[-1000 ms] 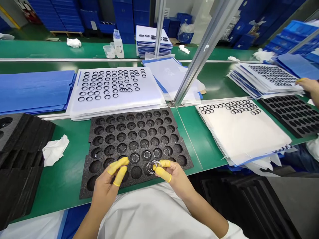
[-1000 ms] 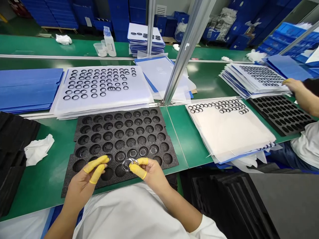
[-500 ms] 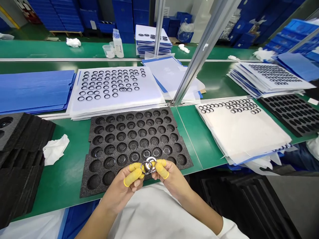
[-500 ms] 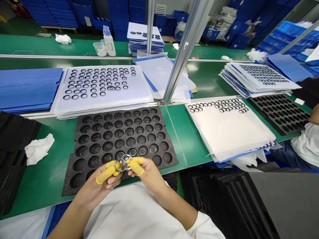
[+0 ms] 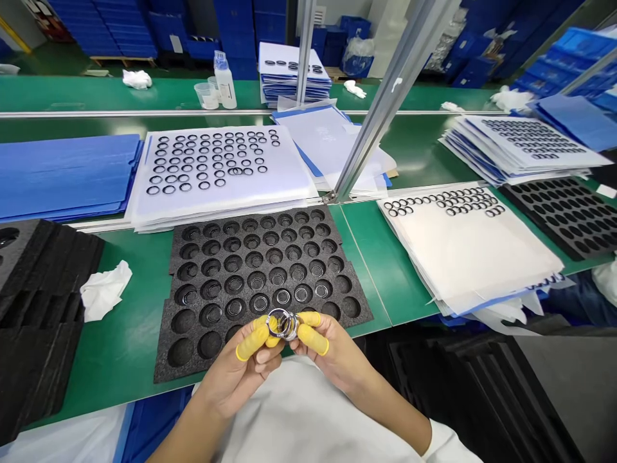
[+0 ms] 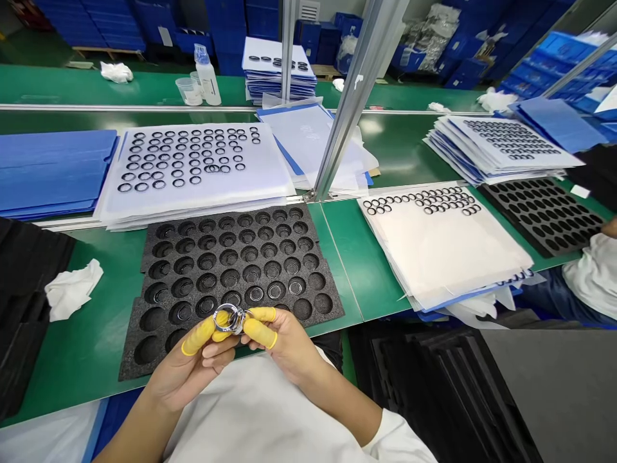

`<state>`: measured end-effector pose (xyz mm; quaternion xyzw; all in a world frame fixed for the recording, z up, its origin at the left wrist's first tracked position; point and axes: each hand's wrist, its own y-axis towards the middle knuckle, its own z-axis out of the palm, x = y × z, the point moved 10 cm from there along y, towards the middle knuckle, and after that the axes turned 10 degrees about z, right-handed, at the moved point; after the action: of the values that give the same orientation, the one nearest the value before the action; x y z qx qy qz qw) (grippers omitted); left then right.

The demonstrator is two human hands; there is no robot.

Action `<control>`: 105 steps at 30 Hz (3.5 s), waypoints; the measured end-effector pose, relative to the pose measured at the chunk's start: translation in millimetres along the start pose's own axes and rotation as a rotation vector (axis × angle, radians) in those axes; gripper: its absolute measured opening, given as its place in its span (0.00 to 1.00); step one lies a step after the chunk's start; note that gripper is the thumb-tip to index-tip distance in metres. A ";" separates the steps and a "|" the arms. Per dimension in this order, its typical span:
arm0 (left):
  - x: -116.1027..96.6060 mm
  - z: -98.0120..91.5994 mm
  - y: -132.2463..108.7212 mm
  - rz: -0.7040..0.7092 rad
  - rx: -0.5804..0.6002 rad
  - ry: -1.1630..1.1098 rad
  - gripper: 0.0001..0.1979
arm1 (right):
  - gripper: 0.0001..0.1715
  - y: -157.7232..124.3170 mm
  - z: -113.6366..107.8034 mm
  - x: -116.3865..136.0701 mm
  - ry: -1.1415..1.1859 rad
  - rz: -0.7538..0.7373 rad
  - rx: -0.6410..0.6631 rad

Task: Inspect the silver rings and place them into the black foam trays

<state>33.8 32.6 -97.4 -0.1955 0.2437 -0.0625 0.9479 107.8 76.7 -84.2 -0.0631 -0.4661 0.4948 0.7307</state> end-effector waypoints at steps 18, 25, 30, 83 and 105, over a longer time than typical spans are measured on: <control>-6.9 -0.6 0.2 0.055 0.011 -0.007 0.17 | 0.29 -1.4 -10.1 -0.2 0.048 -0.009 -0.120; -74.8 -73.9 -16.1 0.366 -0.271 0.485 0.22 | 0.27 -6.1 -14.4 1.4 0.090 -0.018 -0.114; -147.5 -131.1 -67.9 0.729 -0.613 1.516 0.13 | 0.26 -3.9 -12.2 1.0 0.154 -0.016 -0.064; -11.4 -31.0 19.2 0.189 -0.057 0.656 0.21 | 0.31 9.1 -34.1 17.1 -0.386 -0.217 -0.236; -19.0 -34.1 20.2 0.181 -0.057 0.585 0.28 | 0.26 11.3 -25.1 -10.5 0.019 0.061 -0.074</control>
<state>1.1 43.5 -124.6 -0.1733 0.5243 -0.0246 0.8333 118.1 83.5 -110.9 -0.1088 -0.4750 0.4985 0.7169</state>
